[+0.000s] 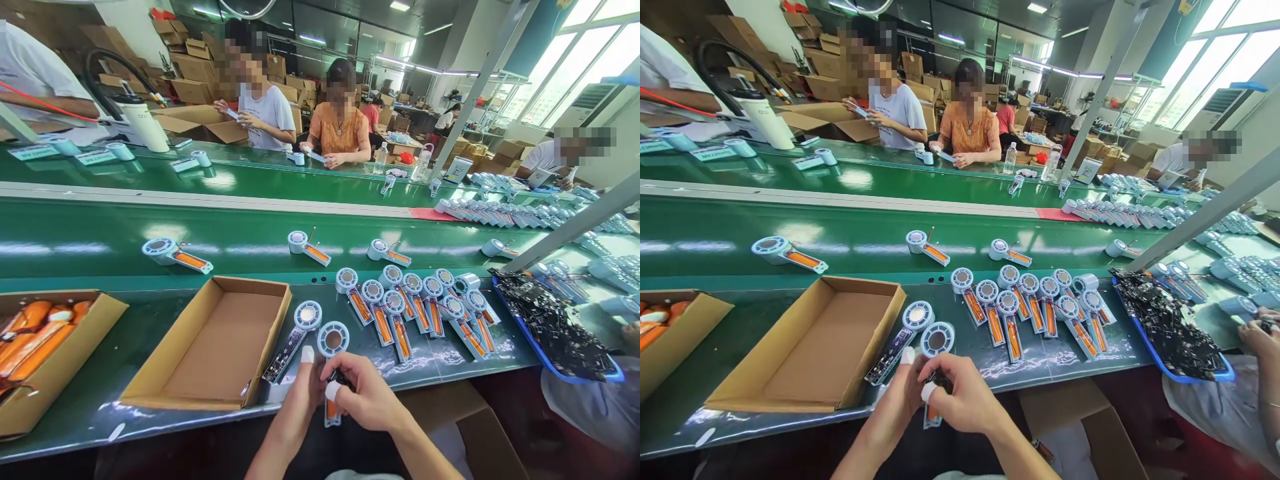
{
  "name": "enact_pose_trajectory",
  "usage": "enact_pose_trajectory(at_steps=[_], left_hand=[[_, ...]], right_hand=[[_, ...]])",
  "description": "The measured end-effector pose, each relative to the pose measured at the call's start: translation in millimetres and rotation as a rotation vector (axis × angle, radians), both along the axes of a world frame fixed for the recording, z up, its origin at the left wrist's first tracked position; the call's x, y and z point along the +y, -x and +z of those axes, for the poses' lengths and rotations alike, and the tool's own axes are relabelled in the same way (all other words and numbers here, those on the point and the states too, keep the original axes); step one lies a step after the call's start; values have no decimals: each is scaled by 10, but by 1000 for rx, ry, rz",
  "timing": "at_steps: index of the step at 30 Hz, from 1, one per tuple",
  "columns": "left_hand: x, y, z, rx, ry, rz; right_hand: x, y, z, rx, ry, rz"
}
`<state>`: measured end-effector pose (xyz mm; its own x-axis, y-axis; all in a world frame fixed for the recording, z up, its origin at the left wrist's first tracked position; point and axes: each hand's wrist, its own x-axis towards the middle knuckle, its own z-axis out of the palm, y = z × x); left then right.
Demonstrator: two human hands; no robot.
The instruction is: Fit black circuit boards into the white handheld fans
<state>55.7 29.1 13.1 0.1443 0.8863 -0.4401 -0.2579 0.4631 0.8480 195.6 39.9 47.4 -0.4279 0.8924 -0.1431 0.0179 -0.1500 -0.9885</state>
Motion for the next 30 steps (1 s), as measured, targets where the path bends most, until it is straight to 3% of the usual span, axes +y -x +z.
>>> enact_pose_trajectory(at_steps=[4, 9, 13, 17, 20, 23, 27, 30], left_hand=[[19, -105, 116, -122, 6, 34], [-30, -134, 75, -26, -61, 60], [-21, -126, -12, 165, -132, 111], [7, -116, -48, 273, -157, 207], [22, -114, -9, 296, -199, 229], [39, -116, 55, 319, -231, 230], [61, -103, 139, 304, -249, 194], [69, -75, 179, 168, -178, 120]], right_hand=[[37, -111, 33, 159, 76, -8], [102, -284, 56, 125, 30, -65], [44, -259, 24, -135, -136, -166], [-5, -210, -12, -611, -425, -253], [-6, -239, 53, -939, -614, -126], [19, -306, 213, -1042, -711, 91], [113, -365, 407, -912, -752, 347], [213, -359, 380, -635, -581, 442]])
